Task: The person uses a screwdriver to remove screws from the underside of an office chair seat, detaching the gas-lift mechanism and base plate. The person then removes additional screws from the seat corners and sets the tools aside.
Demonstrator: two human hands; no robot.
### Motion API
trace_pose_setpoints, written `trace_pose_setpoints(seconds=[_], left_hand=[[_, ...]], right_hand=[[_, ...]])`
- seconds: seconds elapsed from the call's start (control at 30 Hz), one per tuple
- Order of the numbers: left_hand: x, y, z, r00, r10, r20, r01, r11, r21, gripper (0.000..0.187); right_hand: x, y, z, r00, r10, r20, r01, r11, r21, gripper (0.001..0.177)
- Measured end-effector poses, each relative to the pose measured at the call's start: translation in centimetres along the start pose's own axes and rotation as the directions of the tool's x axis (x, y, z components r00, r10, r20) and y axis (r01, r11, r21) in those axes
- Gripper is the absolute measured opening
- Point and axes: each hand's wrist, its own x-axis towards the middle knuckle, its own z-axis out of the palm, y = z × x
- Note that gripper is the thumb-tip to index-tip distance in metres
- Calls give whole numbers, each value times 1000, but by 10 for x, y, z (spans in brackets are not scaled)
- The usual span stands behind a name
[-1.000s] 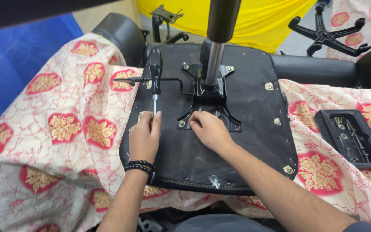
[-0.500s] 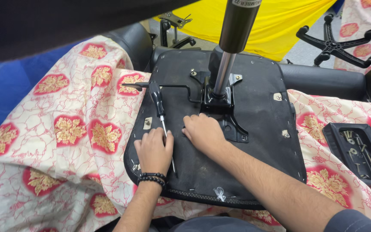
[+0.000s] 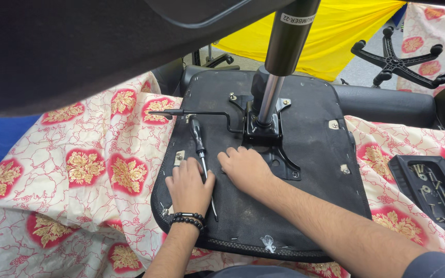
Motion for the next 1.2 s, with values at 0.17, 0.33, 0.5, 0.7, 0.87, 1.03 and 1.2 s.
trace_pose_setpoints(seconds=[0.17,0.33,0.5,0.7,0.87,1.03,1.2], left_hand=[[0,2,4,964,217,-155,-235,966,-111,34],[-3,10,14,939,303,-161,-330,927,-177,33],[-5,13,13,949,287,-128,-309,925,-220,36],[-5,15,5,970,236,-57,-242,927,-286,40],[-6,14,1,978,207,-31,-205,918,-339,47],[-6,13,3,975,220,-8,-210,918,-336,48],[-5,15,4,975,220,-34,-220,924,-312,45]], right_hand=[[-8,-4,-3,993,-27,-113,34,998,61,27],[-3,2,1,995,97,15,-98,989,113,22],[-13,1,-2,975,-88,-202,84,996,-28,23],[-9,4,-7,996,0,-89,5,998,61,21],[-8,3,0,978,-64,-198,74,996,46,23],[-3,7,1,1000,12,12,-12,998,67,30],[-9,4,-2,975,-82,-209,77,997,-31,30]])
